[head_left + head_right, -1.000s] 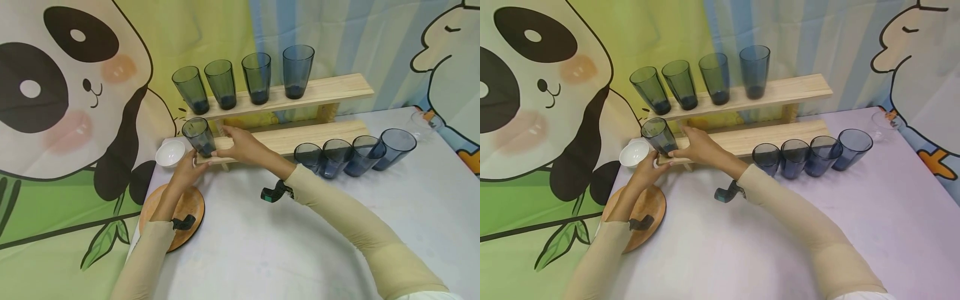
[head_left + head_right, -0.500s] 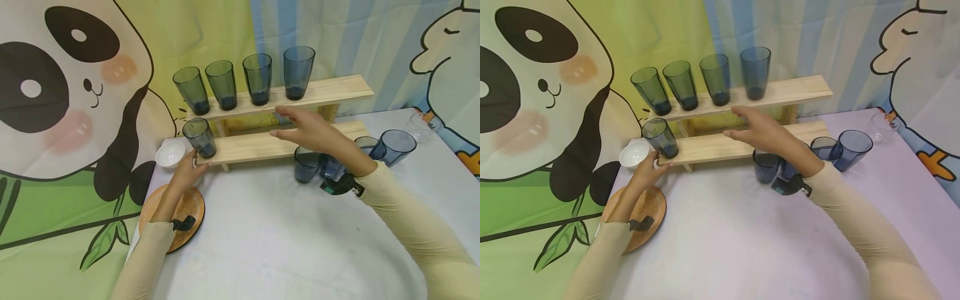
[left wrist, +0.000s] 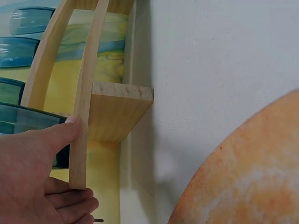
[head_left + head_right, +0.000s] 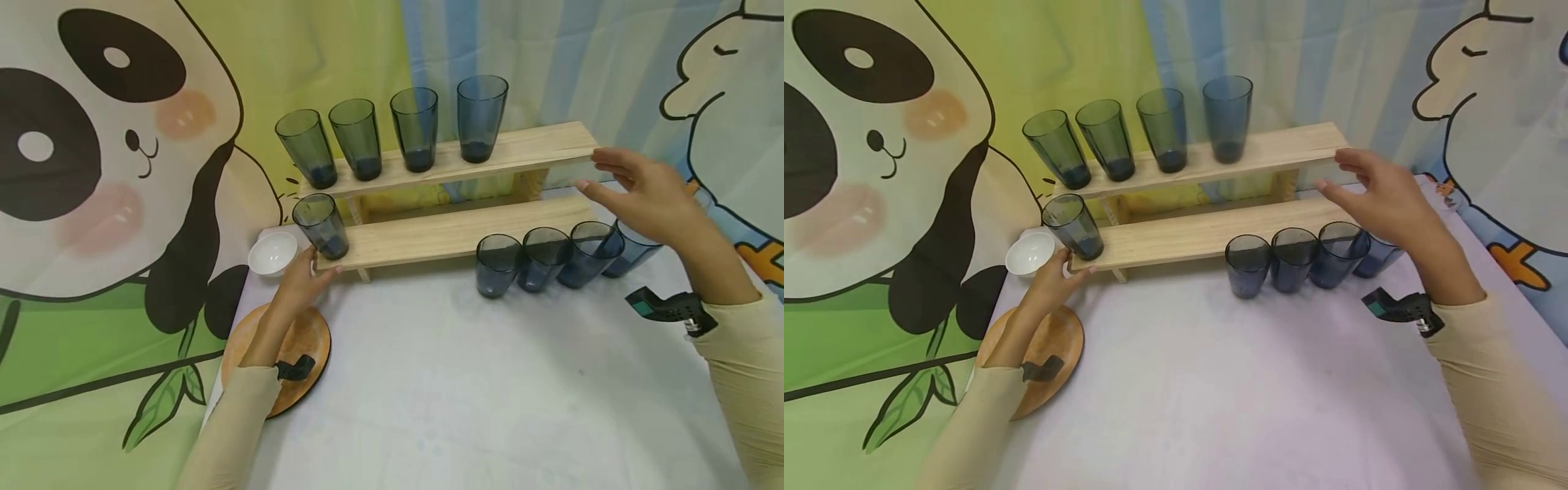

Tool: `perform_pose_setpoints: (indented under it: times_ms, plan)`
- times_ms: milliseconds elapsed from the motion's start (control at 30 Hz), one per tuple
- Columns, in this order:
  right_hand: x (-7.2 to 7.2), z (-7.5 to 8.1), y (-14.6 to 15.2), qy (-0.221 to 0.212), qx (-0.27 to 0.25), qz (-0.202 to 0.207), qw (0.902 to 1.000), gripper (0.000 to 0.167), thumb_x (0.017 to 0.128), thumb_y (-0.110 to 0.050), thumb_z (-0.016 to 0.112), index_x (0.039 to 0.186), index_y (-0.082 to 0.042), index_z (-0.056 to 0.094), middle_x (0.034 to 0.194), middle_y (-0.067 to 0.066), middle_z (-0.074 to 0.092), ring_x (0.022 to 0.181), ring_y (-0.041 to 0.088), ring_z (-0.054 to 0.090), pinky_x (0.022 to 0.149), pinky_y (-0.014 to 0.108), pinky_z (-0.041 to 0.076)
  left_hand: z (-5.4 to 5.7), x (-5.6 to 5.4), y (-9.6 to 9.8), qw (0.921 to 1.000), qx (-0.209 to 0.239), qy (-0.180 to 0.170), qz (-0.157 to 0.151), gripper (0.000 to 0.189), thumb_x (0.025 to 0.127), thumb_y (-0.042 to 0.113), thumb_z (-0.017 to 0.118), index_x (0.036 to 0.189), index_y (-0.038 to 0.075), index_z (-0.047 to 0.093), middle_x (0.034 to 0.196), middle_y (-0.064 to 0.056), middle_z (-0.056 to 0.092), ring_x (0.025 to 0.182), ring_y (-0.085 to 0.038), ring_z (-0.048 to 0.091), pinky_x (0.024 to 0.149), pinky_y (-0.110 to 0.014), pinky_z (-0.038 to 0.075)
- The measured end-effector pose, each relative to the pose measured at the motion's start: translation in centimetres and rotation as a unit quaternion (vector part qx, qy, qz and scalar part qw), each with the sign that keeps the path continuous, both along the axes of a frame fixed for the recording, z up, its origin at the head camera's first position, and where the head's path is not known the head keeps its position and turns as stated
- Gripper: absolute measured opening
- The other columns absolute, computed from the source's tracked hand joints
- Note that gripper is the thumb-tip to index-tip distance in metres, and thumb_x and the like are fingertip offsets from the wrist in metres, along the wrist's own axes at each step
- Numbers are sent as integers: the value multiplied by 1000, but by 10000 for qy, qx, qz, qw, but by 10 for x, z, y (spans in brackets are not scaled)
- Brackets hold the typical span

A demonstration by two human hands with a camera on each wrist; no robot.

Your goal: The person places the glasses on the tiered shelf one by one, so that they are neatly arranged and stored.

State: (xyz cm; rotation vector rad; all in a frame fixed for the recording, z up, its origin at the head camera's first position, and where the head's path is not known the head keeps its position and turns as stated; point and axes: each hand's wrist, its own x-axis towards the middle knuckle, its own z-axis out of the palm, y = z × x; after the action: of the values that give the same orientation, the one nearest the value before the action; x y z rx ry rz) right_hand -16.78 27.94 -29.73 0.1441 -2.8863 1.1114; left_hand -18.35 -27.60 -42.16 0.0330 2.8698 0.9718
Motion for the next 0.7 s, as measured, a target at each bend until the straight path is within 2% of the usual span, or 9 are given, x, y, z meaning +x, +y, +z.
perform_pose_setpoints:
  times_ms: [200,367,433,500,600,633,700]
  plan:
    - [13,-21,50,-287,547,-737,9954,90,107,-51,56,167,1,14,167,35,24,151,60,25,113,78,28,0,0,-2,10000,97,-13,1,98,99,55,69,166,0,25,166,-26,36,154,-44,34,124,-61,32]
    - [25,-46,83,-319,295,-961,9944,90,107,-43,60,167,4,12,168,36,17,154,57,18,119,70,22,1,1,-2,10000,60,-64,27,99,99,58,68,166,0,23,167,-26,35,155,-44,33,124,-61,31]
    - [29,-58,90,-226,94,-935,9953,89,106,-38,63,167,2,12,170,34,15,156,53,15,124,60,19,1,1,-1,10000,64,-59,23,99,99,57,68,166,0,23,167,-26,35,155,-44,32,125,-61,30]
    - [31,-71,95,-141,-136,-851,9962,89,105,-34,66,169,-2,12,173,29,13,160,45,14,128,39,16,1,1,-1,10000,63,-45,10,98,99,57,68,166,0,24,166,-26,36,155,-43,33,124,-61,31]
    - [34,-91,100,-117,-391,-623,9972,91,104,-28,69,170,-8,10,175,22,9,163,35,9,120,12,14,1,1,0,9999,122,-18,-7,96,100,54,69,166,0,25,165,-26,37,154,-43,34,125,-60,31]
    - [34,-96,102,-139,-465,-531,9974,92,104,-26,70,171,-9,8,176,21,7,163,33,8,116,6,13,1,1,0,9999,135,-5,-7,95,100,53,69,166,0,26,165,-26,37,154,-43,34,124,-60,31]
    - [34,-107,103,-162,-599,-401,9973,94,103,-22,71,171,-10,6,176,19,4,164,33,6,115,3,12,2,2,0,9999,139,20,-8,95,100,53,69,166,0,26,165,-26,38,154,-43,35,124,-60,31]
